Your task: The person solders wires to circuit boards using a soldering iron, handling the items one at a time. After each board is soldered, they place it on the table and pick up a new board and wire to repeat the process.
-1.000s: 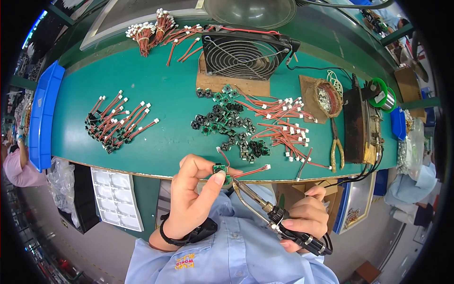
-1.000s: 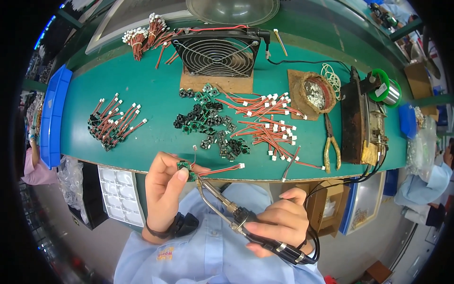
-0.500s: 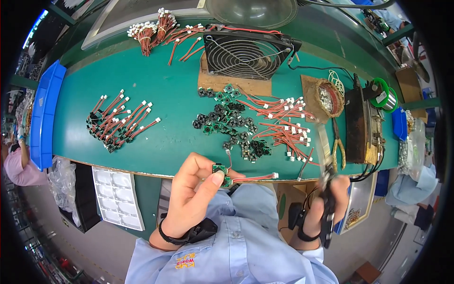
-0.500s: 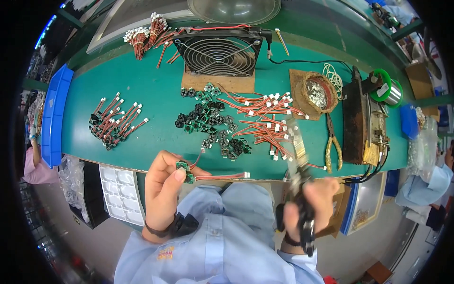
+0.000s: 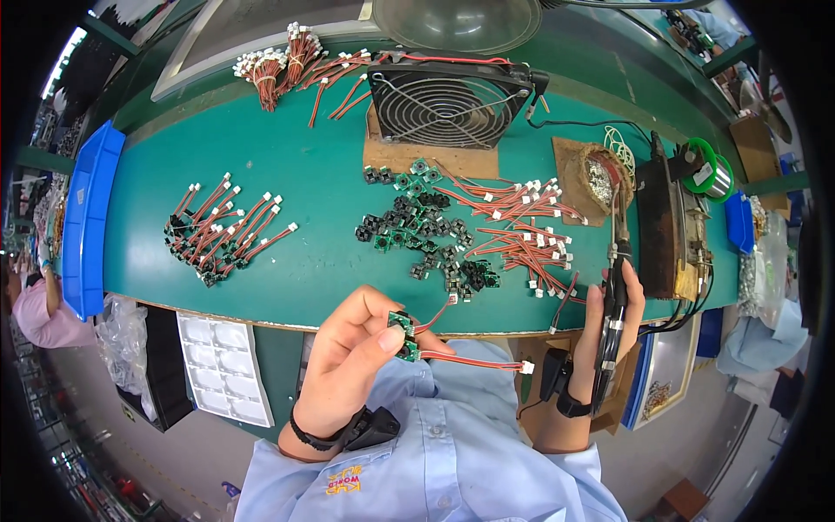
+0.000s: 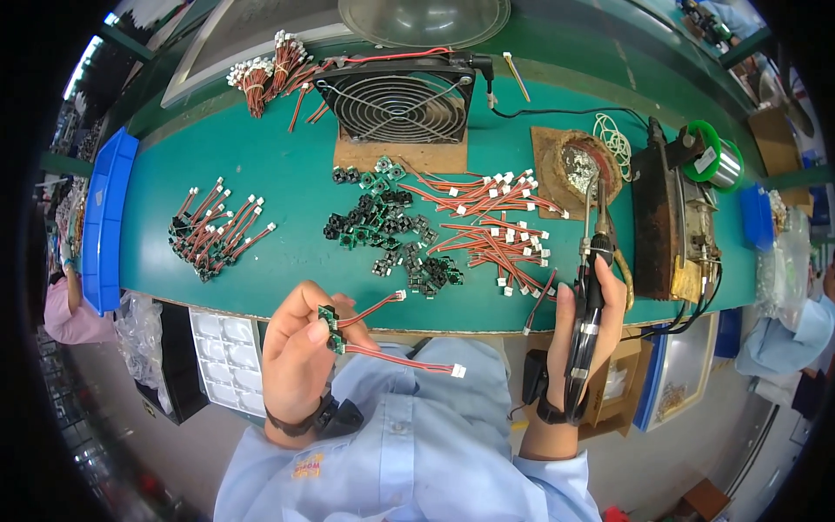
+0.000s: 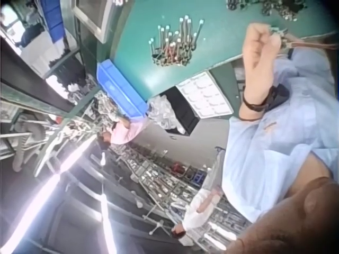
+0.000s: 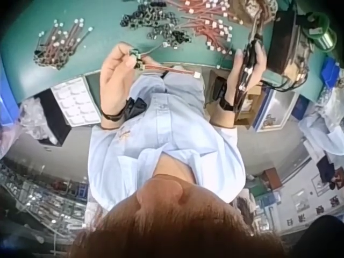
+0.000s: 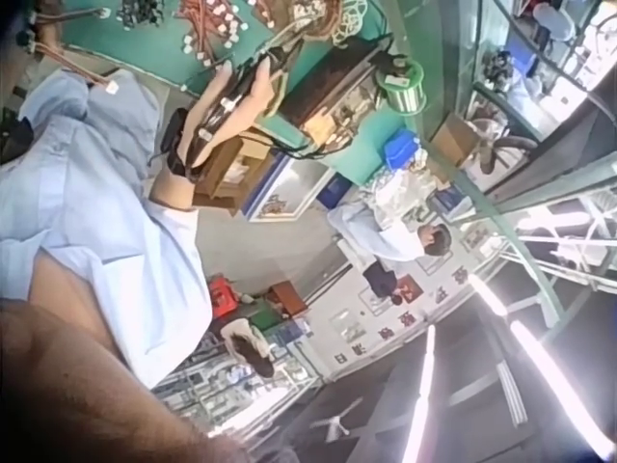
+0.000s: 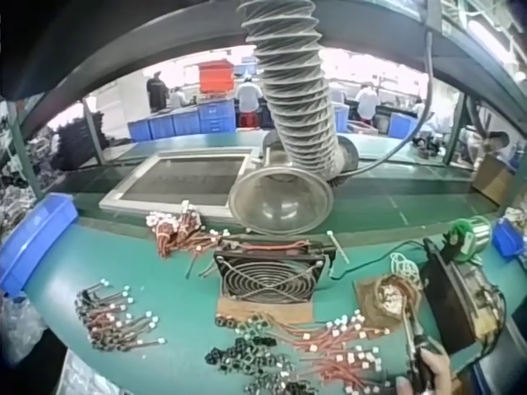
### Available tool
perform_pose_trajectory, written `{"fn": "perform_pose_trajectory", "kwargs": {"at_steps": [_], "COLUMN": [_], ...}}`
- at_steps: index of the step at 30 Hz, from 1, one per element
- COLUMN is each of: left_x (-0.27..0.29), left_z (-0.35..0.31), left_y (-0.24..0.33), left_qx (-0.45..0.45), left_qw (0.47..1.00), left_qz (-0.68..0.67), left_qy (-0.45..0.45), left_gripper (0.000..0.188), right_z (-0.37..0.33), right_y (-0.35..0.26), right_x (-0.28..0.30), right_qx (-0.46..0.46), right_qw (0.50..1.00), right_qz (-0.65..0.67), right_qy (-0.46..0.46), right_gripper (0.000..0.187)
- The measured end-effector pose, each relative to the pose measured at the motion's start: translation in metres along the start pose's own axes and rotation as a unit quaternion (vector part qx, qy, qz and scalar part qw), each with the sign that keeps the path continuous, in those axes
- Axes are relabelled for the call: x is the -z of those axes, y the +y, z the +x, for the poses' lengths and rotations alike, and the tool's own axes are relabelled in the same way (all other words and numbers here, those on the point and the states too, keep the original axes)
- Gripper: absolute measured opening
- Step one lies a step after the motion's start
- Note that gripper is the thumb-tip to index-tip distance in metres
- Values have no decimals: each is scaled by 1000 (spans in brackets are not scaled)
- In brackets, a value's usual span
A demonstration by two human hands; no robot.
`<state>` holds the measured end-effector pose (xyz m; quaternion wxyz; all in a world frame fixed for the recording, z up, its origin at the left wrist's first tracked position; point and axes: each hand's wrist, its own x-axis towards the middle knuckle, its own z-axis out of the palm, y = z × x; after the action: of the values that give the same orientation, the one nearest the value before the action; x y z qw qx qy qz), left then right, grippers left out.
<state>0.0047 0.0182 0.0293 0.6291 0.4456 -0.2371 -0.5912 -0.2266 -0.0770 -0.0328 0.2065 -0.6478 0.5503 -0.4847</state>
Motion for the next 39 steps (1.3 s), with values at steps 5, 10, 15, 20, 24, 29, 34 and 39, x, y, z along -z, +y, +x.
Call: {"fn": "perform_pose_trajectory", "kwargs": {"at_steps": [5,10,15,20,24,29,34,39], "left_x": [8,102,195,170,125,79,38,-11], "left_z": [1,12,10,14,10,3,1,8], "left_y": [-9,-1,-1,6,7,0,-21,-25], "left_qx": [-37,-248,-258,-245,-275,-296,-295,-205], "left_qw": [997,894,781,693,644,715,786,864], "left_qz": [60,172,410,515,564,528,502,459], "left_qy": [32,331,393,440,437,350,208,-23], "left_gripper": [19,21,23,24,23,20,20,22], "right_z": [-9,-16,-15,-10,-3,4,4,-15], "right_y": [-2,2,5,-5,-7,-1,-2,-34], "right_x": [14,23,16,10,4,-1,-4,-3], "right_qx": [46,-55,42,131,119,108,98,43], "right_qw": [998,993,996,969,963,969,989,985], "right_qz": [33,98,-83,-208,-238,-220,-106,145], "right_qy": [-2,-40,-15,-38,-42,-33,30,-79], "right_gripper": [32,22,24,32,33,32,34,39]}}
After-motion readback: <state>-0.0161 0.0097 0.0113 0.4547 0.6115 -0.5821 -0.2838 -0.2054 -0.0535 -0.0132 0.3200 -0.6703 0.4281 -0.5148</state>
